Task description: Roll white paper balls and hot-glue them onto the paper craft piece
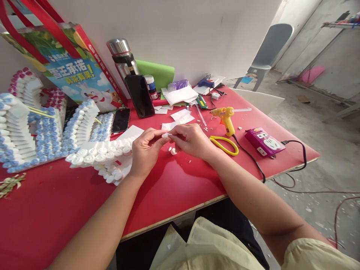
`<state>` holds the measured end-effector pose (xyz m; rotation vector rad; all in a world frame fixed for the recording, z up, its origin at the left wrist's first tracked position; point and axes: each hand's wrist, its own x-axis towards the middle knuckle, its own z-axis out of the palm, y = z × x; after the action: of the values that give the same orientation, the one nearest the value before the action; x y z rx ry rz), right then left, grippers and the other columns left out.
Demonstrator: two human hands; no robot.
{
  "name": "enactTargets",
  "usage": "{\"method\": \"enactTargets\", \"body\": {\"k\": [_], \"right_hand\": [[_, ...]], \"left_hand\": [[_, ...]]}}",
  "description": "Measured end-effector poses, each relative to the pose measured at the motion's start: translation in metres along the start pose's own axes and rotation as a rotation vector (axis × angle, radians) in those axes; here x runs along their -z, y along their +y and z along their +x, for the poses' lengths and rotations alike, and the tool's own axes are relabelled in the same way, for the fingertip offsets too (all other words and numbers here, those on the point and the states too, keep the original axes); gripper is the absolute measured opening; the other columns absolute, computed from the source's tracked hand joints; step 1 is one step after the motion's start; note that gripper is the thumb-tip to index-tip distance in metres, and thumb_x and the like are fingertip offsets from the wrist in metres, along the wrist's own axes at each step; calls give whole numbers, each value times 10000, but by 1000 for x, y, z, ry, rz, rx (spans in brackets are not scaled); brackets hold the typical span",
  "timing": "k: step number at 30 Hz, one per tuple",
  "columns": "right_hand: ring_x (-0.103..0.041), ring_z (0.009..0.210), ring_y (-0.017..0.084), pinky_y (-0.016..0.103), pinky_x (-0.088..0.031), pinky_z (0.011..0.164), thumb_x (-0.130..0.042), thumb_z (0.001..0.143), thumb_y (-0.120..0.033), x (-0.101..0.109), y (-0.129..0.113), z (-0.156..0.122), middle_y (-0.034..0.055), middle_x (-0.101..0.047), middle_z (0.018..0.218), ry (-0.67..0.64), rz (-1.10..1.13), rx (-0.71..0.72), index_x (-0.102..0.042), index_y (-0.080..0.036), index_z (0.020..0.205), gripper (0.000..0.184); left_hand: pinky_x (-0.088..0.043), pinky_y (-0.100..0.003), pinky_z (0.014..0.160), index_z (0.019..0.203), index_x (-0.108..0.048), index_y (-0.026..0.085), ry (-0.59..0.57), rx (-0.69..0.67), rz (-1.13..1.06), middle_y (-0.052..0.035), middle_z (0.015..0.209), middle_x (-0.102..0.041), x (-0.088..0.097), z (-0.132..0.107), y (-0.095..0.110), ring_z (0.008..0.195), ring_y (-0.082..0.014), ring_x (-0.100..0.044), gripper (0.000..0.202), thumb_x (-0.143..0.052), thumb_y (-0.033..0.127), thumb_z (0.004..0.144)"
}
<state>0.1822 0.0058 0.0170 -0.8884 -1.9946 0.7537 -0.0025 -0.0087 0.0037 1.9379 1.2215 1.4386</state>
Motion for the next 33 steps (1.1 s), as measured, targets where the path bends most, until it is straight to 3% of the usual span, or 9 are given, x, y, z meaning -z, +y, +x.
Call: {"method": "enactTargets", "body": {"k": [4, 10, 16, 22, 27, 33], "right_hand": [[-665, 572, 127, 237, -487, 642, -530, 978, -265, 2, 1, 0, 9, -691, 653, -63, 122, -27, -675, -152, 875, 211], [-670, 574, 122, 228, -495, 633, -523, 983, -282, 2, 4, 0, 15, -707, 670, -94, 166, -4, -695, -150, 895, 234], [-678, 555, 118, 217, -499, 634, -516, 976, -235, -1, 5, 1, 1, -689, 630, -49, 103, -20, -706, -146, 917, 218], [-666, 535, 112, 211, -498, 645, -529, 982, -257, -2, 7, 2, -2, -669, 602, 7, 91, -9, -665, -147, 826, 234], [-649, 569, 113, 219, -467, 641, -545, 962, -229, -4, 10, 4, 21, -679, 669, 29, -41, 70, -648, -148, 784, 222], [-666, 579, 124, 234, -491, 655, -526, 973, -263, -5, 13, 4, 18, -678, 641, -11, 32, 13, -663, -149, 807, 243]], "left_hand": [[-475, -252, 692, 921, -758, 212, 32, -34, 3, -4, 807, -656, 0, -1, -3, 738, -132, -592, 154, -788, 310, 805], [-458, -250, 643, 949, -752, 214, 35, 28, 43, 15, 749, -641, -1, -4, -6, 657, -117, -548, 213, -815, 315, 772], [-493, -263, 701, 972, -765, 221, 20, -18, 48, -4, 818, -688, -1, -2, -2, 723, -137, -602, 212, -797, 330, 792], [-512, -288, 788, 1076, -758, 237, -46, -87, 65, -37, 927, -712, 3, 0, -6, 832, -163, -646, 222, -710, 325, 877], [-510, -284, 809, 1027, -773, 235, -7, -48, 51, -35, 936, -729, 2, -1, -10, 851, -164, -653, 189, -731, 309, 858], [-514, -286, 791, 1067, -754, 223, -45, 38, 2, -38, 938, -724, 0, -1, -10, 827, -165, -661, 243, -723, 342, 858]]}}
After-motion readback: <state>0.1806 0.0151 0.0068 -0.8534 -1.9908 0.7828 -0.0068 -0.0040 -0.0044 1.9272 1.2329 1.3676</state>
